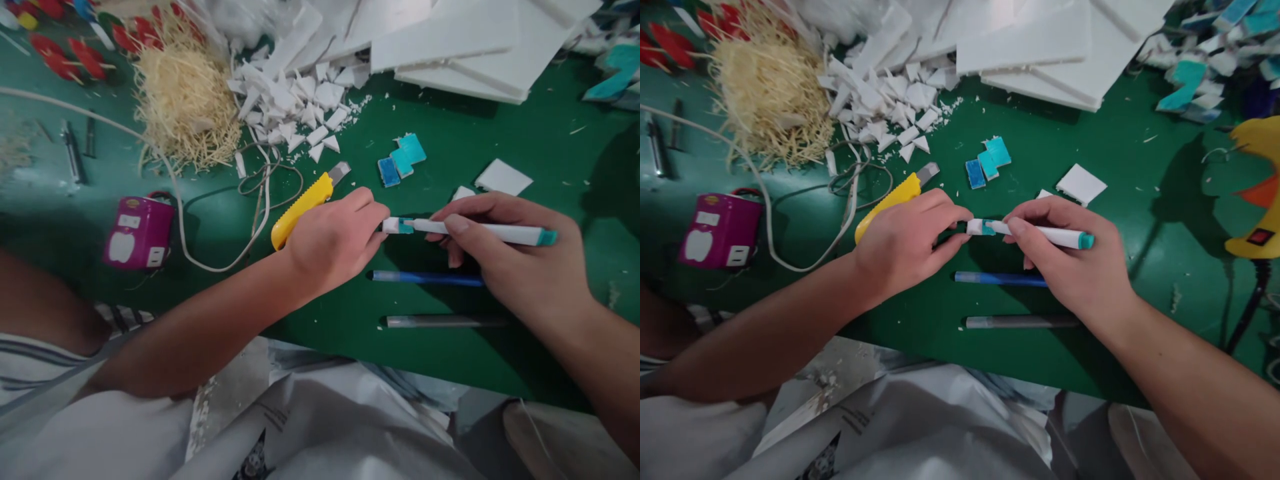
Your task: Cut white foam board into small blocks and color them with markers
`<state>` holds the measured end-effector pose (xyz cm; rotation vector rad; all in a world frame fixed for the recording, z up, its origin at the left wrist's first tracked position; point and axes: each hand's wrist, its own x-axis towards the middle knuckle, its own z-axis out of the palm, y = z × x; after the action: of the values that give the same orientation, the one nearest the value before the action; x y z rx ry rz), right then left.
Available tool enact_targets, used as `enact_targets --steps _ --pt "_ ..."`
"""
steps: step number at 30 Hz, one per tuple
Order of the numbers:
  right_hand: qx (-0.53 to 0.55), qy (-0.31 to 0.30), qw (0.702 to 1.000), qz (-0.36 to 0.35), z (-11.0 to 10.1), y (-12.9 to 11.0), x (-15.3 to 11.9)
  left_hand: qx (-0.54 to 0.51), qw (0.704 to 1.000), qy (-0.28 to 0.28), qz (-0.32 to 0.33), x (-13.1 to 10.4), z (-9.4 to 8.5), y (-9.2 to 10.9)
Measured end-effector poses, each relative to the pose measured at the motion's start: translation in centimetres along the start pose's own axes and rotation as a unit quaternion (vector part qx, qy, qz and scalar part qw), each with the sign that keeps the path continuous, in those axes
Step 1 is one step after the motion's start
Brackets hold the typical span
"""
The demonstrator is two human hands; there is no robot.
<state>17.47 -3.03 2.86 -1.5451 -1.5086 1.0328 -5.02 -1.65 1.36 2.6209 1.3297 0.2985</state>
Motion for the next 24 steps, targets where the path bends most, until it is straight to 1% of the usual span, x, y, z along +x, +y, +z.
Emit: enact_targets --steps 3,7,12,16,20,24 --pt "-0.001 -0.003 1.0 0.01 -0.03 -0.01 -0.02 0.0 1.0 -0.004 -0.003 -0.03 0.02 0.07" --pt "-0.01 0.013 1.0 -0.001 -0.11 0.12 -0.01 0.003 1.0 -0.005 -0.002 -0.01 0.06 0.07" --pt "-0.009 -0.006 1.0 0.005 -0.11 0.11 0.02 0.011 1.0 -0.008 -0.002 0.13 -0.07 0.12" --pt "-0.006 0.005 1.0 0.002 -0.02 0.01 0.03 0.008 1.0 -0.017 -0.01 0.18 -0.12 0.23" --pt "-0.015 -0.002 1.0 0.008 0.11 -0.19 0.0 0.008 1.0 -0.013 -0.012 0.17 -0.03 0.21" --pt "-0.01 0.013 1.0 0.003 0.08 -0.19 0.0 0.006 1.0 -0.019 -0.013 0.19 -0.06 0.22"
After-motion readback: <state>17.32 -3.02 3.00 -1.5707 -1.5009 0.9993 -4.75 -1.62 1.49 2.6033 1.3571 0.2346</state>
